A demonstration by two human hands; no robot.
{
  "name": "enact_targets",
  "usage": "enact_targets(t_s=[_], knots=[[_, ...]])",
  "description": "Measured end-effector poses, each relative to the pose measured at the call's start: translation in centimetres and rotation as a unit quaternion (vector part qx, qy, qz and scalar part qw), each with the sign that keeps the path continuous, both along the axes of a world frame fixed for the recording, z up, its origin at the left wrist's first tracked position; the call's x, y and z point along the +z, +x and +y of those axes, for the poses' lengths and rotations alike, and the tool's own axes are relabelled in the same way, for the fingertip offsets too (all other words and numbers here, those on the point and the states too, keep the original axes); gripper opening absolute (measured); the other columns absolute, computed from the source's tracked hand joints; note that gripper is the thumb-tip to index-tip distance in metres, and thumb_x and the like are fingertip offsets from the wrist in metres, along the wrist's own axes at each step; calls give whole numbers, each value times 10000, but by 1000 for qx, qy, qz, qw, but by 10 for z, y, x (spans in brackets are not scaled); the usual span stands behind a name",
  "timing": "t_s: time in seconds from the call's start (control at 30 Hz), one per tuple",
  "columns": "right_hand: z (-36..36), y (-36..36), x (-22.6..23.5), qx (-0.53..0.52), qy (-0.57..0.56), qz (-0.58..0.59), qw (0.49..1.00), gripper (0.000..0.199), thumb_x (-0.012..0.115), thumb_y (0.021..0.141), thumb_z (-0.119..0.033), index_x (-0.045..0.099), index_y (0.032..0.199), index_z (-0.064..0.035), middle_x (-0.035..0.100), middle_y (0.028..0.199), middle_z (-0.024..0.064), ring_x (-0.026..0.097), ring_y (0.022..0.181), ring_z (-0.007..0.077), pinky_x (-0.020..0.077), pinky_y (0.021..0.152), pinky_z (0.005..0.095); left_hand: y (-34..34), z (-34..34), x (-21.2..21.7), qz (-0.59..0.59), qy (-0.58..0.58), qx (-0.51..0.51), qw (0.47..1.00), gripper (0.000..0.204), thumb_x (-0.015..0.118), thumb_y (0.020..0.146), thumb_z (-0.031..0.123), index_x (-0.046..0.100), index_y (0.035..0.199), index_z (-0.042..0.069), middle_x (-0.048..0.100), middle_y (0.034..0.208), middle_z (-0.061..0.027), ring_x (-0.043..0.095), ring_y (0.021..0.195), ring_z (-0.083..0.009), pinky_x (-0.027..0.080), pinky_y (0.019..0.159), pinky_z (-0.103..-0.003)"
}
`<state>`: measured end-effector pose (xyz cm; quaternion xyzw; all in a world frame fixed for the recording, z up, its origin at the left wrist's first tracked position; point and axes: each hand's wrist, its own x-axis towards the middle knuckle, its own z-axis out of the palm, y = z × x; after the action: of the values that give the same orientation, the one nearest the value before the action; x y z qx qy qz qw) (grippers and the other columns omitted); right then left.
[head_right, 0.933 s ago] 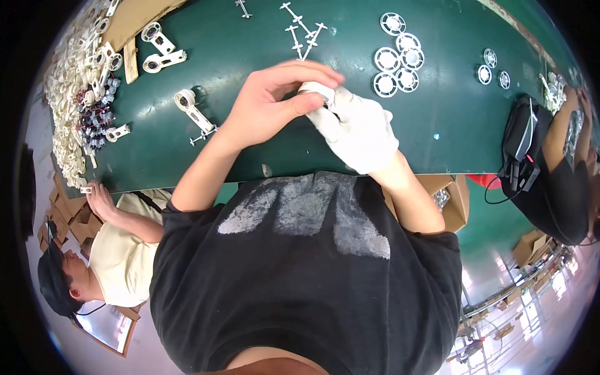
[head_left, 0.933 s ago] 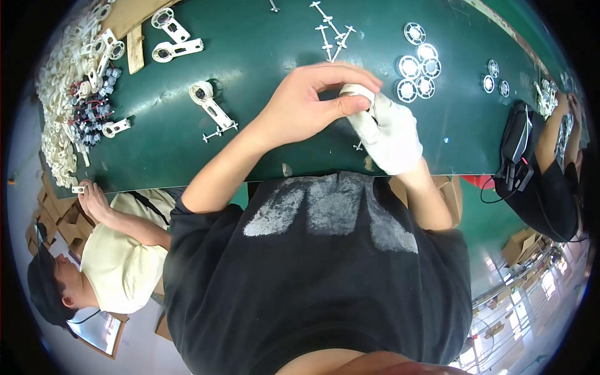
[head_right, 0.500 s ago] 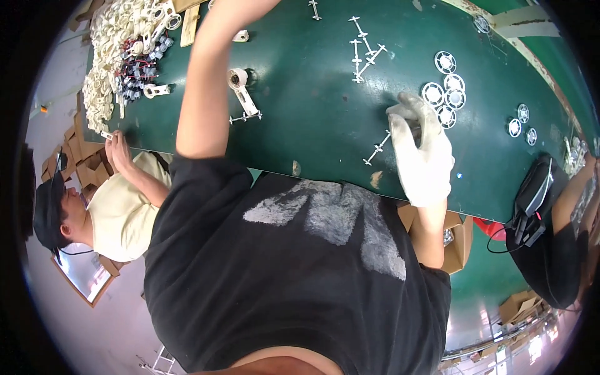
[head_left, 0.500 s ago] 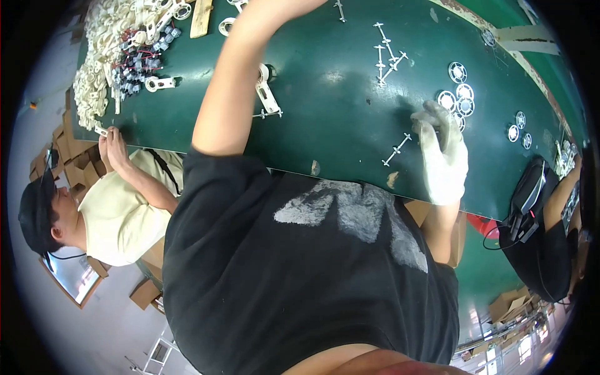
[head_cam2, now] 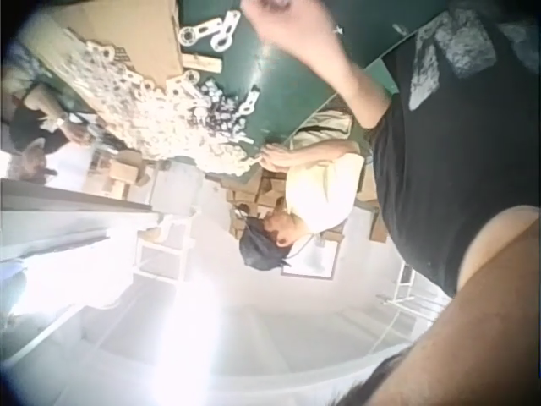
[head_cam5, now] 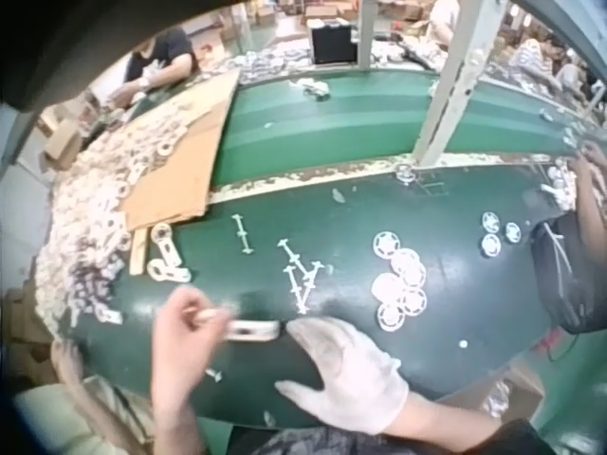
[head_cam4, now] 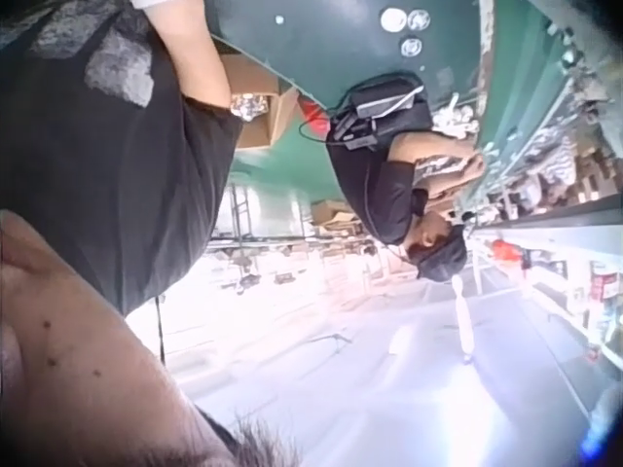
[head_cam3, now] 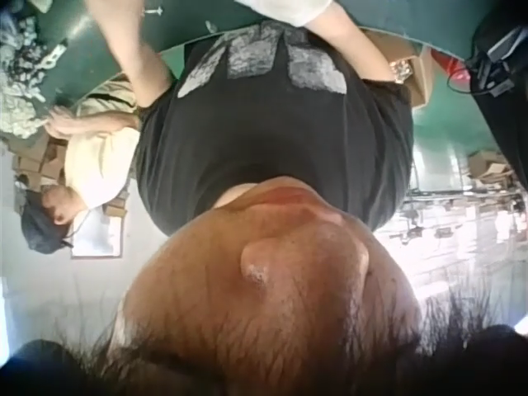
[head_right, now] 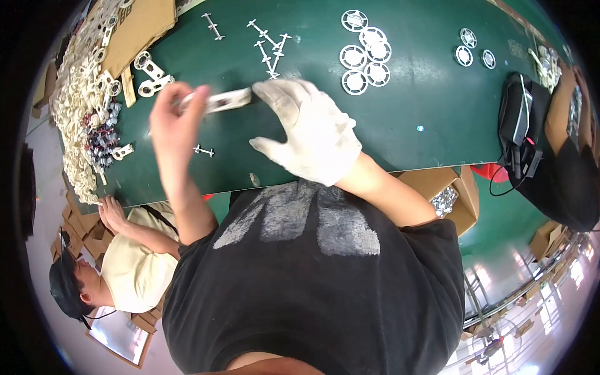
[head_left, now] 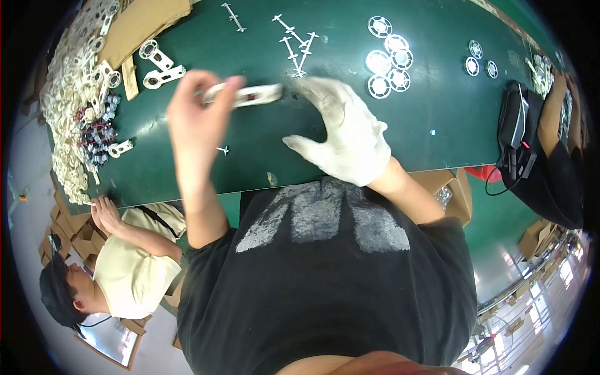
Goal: The person assembles small circular metal parts, white plastic frames, and metal pins by hand at a factory workbench.
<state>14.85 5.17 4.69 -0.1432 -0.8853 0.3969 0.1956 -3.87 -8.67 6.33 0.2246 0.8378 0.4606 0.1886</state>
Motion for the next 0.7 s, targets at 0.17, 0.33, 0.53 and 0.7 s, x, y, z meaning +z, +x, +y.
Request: enact_targets(t_s=[0.17, 0.33, 0.53, 0.7], knots=[[23, 32, -14, -159, 120, -19, 980, 344, 751, 867, -154, 662, 1185, -60, 695, 861, 128, 709, 758, 312, 581, 700, 409, 74, 81, -23, -10, 174, -227, 958, 305, 844, 838, 217, 639, 971, 35, 644, 871, -93, 666, 720, -222, 523, 620, -324], [49, 87, -9, -385, -103, -204, 894, 328, 719, 947, -255, 696, 1194, -40, 733, 919, 121, 670, 772, 144, 544, 758, 304, 110, 118, -50, 263, -32, -229, 937, 595, 813, 766, 560, 620, 1049, 74, 597, 1000, -67, 663, 835, -258, 502, 683, -391], [50, 109, -8, -380, -138, -262, 877, 419, 722, 915, -308, 696, 1250, -58, 743, 907, 127, 699, 766, 194, 556, 767, 322, 110, 124, -62, 314, -53, -275, 907, 543, 865, 740, 438, 635, 1091, 93, 611, 1032, -48, 632, 944, -245, 464, 811, -370], [55, 90, 4, -272, -161, -271, 909, 412, 682, 904, -373, 715, 1227, -120, 732, 835, 156, 749, 792, 284, 564, 759, 362, 86, 108, -45, 121, 179, -334, 917, 369, 849, 767, 178, 670, 1078, 90, 651, 1114, -52, 634, 1018, -297, 523, 880, -405]])
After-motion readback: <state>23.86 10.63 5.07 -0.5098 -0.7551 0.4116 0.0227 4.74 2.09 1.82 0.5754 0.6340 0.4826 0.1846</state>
